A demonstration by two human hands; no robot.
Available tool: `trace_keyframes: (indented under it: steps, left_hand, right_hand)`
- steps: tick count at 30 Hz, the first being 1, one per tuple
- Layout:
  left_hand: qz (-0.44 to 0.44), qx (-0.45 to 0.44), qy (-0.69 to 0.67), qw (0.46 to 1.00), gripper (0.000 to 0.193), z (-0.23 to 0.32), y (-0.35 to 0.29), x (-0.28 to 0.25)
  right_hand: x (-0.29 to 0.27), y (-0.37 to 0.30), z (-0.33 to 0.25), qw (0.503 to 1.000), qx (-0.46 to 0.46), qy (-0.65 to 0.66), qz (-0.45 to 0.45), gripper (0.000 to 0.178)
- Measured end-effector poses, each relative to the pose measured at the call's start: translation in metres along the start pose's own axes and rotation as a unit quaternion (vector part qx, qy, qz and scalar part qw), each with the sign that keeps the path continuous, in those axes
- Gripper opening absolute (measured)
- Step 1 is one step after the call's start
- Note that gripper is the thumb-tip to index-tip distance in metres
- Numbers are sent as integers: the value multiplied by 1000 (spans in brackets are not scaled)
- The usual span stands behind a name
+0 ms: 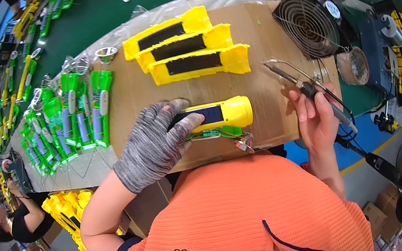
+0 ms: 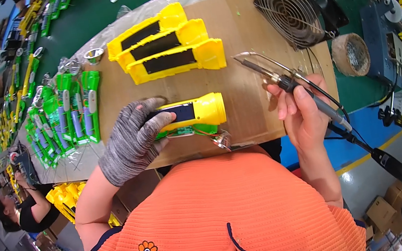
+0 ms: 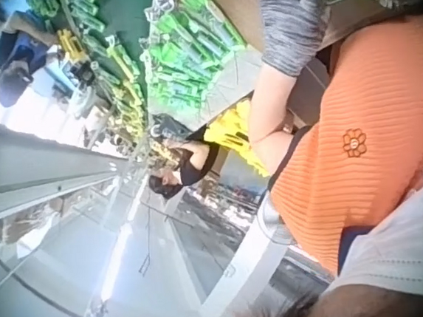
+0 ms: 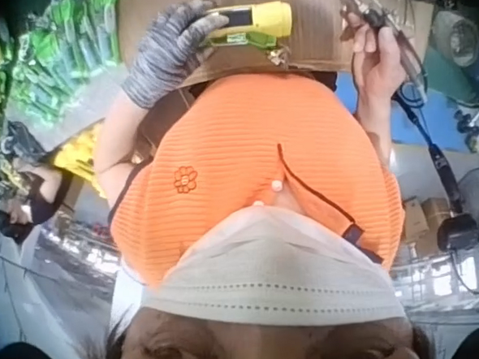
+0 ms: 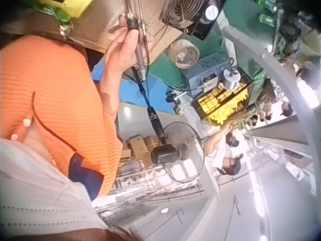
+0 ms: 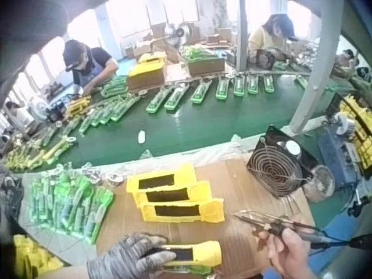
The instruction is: Soldering internal components and wires into flashlight housings on an assembly line.
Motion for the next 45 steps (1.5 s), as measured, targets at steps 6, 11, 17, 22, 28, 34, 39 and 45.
trace_keyframes:
  steps: [6,11,17,22,28,34,39,45]
  left_hand:
    - [54,-41,99,993,56,-48,28,-84]
    - [78,-119,140,980,57,-209,89,-107]
    - [45,-234,80,968,62,-348,71,-55]
    - [130,-218,158,954,35,-371,134,-120]
    - [-64,-454,336,823,43,-471,162,-103]
    - [-12,-472,337,814,48,-431,155,-112]
    - [171,-195,353,899,44,-318,124,-161]
    - [45,-54,153,986,40,-76,46,-119]
  right_hand:
    - [-4,-2,-1,1000,-13,-3,17,7]
    - [-6,-3,-2,999,-12,-3,41,10]
    - [-6,2,0,999,-17,-26,44,14]
    - [-8,2,-4,997,-11,-45,58,19]
    - [-3,1,-2,996,-10,-62,64,24]
    - [-6,-4,-3,997,-12,-47,66,23]
    - [-7,1,-2,997,-6,-11,73,18]
    - [-10,2,-4,995,-15,52,87,13]
Point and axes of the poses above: each hand's wrist, its own y-axis towards the middle knuckle, its own x-axis out of the palm, z = x × y, the point moved 8 cm from there along y, towards the middle knuckle, and after that the axes turned 10 degrees about y, right-handed, at the moved point
